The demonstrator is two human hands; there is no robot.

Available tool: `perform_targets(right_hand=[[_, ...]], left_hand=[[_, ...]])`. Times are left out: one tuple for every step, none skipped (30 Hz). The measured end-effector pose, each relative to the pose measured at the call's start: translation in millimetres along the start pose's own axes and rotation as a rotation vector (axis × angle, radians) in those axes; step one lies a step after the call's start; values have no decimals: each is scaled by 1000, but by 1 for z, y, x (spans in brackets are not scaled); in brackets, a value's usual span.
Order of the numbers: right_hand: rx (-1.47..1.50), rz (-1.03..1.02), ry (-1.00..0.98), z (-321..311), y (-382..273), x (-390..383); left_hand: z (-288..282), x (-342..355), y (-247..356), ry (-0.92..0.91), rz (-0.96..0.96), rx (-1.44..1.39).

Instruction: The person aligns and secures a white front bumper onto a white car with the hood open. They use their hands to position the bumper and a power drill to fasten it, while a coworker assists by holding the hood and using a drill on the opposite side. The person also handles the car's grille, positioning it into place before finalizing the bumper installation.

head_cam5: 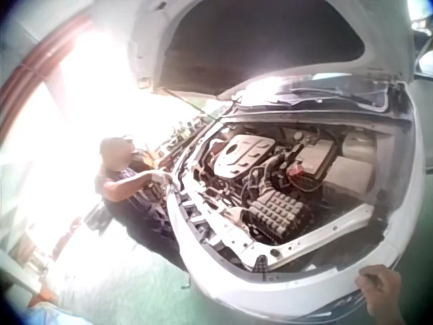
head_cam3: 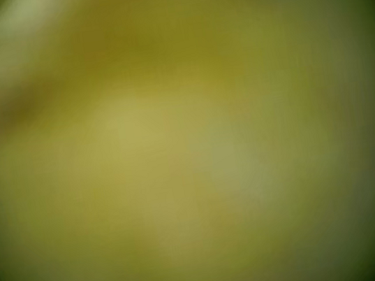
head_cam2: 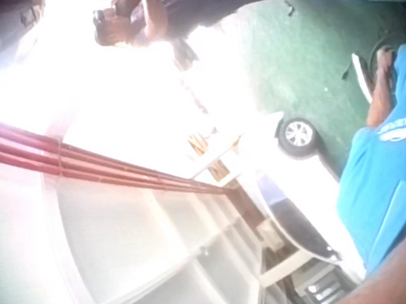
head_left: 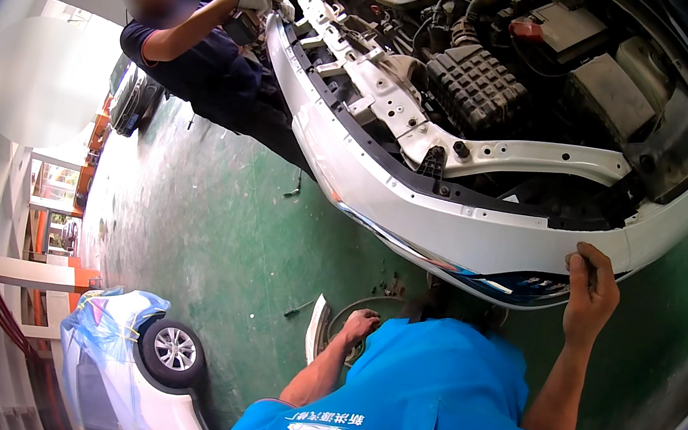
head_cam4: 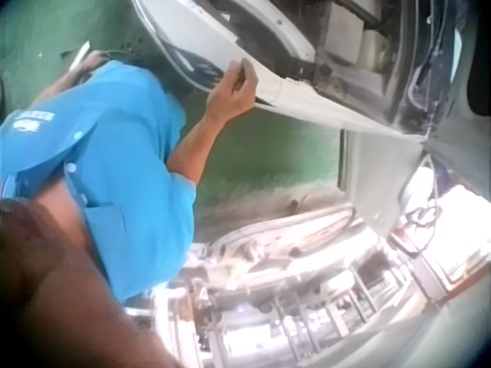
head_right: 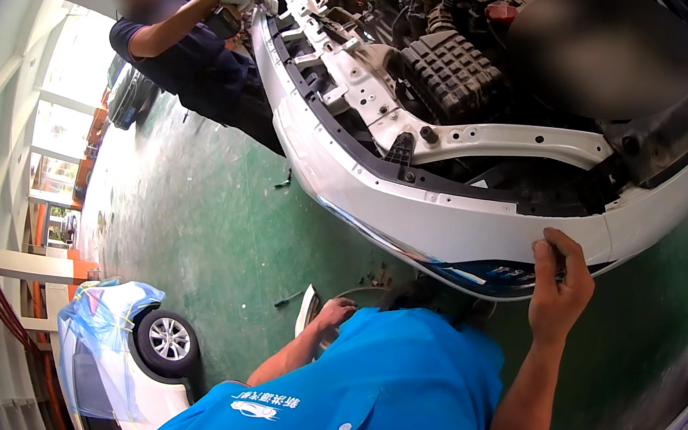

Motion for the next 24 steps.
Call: perform_targets(right_hand=[[-5, 1, -2, 0, 1, 0], [-12, 3, -2, 0, 2, -1], [-20, 3, -2, 0, 2, -1], [-18, 7, -4, 1, 2, -1], [-14, 13, -6, 1, 2, 0], [-11, 19, -9, 1, 2, 0], [-16, 32, -27, 2, 3, 0], [-20, 39, -46, 2, 3, 0], [-25, 46, -66, 3, 4, 0], [-28, 47, -65, 3, 5, 0], [-32, 47, -63, 2, 6, -1], [-35, 48, -61, 1, 6, -1], [-32, 48, -63, 1, 7, -1], [-29, 51, -63, 1, 8, -2], [-27, 54, -64, 1, 9, -2], [-26, 56, -64, 1, 8, -1], [-24, 60, -65, 2, 8, -2], [-22, 64, -66, 3, 7, -1], [-15, 62, -68, 4, 6, -1], [-9, 62, -69, 4, 5, -1], [-2, 62, -70, 5, 5, -1], [4, 60, -69, 6, 4, -1], [7, 58, -67, 6, 5, -1], [11, 57, -64, 6, 5, -1]], left_hand=[[0, 1, -4, 0, -17, 21], [0, 3, -6, -3, -32, 41], [0, 4, -8, -6, -47, 61], [0, 5, -8, 2, -33, 71], [1, 5, -7, 11, -21, 82], [1, 4, -7, 20, -9, 93], [1, 4, -7, 16, -10, 84], [1, 5, -9, 15, -7, 72], [1, 6, -11, 14, -3, 60], [1, 7, -13, 17, 3, 76], [1, 7, -13, 19, 10, 93], [2, 8, -13, 21, 17, 110], [2, 9, -15, 25, 4, 104], [3, 9, -15, 27, -9, 99], [4, 9, -15, 28, -23, 95], [4, 10, -12, 19, 1, 116], [3, 11, -13, 11, 22, 138], [3, 11, -14, 3, 43, 160], [3, 13, -16, -4, 60, 174], [3, 15, -19, -14, 76, 188], [3, 17, -21, -24, 92, 203], [2, 18, -26, -19, 81, 201], [3, 18, -25, -17, 70, 198], [3, 19, -25, -14, 58, 195]])
Point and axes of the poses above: each hand's wrist, its own x-axis towards the middle knuckle, its own z-axis out of the palm, y = z × x, the point moved 8 cm from there along x, towards the middle knuckle, and after that the axes turned 7 degrees about -y, right-handed, at the moved point
